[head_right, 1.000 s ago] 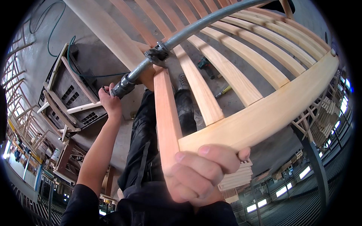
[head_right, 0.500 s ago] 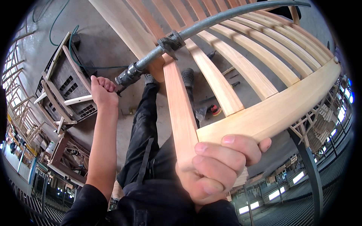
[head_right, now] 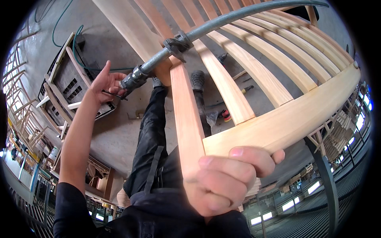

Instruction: The person uses a metal bar clamp to hold a wooden chair frame in place while another person assists. The person then sits on the floor and uses a pneumatic nail gun to drive nails into the chair's joints to secure the assembly.

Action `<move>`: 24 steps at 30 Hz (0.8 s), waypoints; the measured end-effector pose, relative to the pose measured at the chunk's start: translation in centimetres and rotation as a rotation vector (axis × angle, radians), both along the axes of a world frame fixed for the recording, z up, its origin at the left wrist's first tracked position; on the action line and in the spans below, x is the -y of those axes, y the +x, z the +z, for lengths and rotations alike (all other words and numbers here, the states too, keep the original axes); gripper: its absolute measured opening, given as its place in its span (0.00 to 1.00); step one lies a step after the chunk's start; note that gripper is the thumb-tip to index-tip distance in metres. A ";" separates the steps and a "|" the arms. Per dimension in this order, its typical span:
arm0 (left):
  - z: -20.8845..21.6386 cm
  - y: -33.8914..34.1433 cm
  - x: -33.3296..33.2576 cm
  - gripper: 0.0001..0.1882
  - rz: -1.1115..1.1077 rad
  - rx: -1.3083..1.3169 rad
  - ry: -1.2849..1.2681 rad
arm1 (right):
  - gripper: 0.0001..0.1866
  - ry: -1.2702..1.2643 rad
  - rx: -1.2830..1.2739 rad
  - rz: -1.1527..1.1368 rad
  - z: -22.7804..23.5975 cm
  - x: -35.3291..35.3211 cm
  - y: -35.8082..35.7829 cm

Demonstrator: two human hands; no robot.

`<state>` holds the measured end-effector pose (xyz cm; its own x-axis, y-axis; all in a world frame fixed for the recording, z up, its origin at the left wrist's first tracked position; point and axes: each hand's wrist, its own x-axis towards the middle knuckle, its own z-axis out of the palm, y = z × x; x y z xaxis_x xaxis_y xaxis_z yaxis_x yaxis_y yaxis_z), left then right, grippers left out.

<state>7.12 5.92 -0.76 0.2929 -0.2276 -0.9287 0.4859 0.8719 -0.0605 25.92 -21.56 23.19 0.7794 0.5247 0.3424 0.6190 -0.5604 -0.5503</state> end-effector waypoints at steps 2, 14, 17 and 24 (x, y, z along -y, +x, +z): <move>-0.1 1.8 -2.0 0.53 -0.274 0.113 -0.020 | 0.19 -0.017 -0.050 -0.020 0.5 0.5 -0.6; -0.1 20.5 -15.5 0.41 0.233 0.128 0.829 | 0.13 -2.411 1.695 0.027 3.9 -3.5 0.5; -2.6 21.1 -17.2 0.41 0.156 -0.079 1.031 | 0.13 -2.326 1.834 0.018 3.8 -2.1 0.3; -0.8 23.4 -13.4 0.34 0.189 -0.289 1.270 | 0.16 -1.845 1.368 -0.372 2.0 -4.2 1.0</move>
<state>30.48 19.35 -1.58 -0.0202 0.8669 -0.4981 0.4587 0.4507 0.7659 26.94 -17.39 25.16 0.6917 0.7197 0.0603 -0.1563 0.0676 0.9854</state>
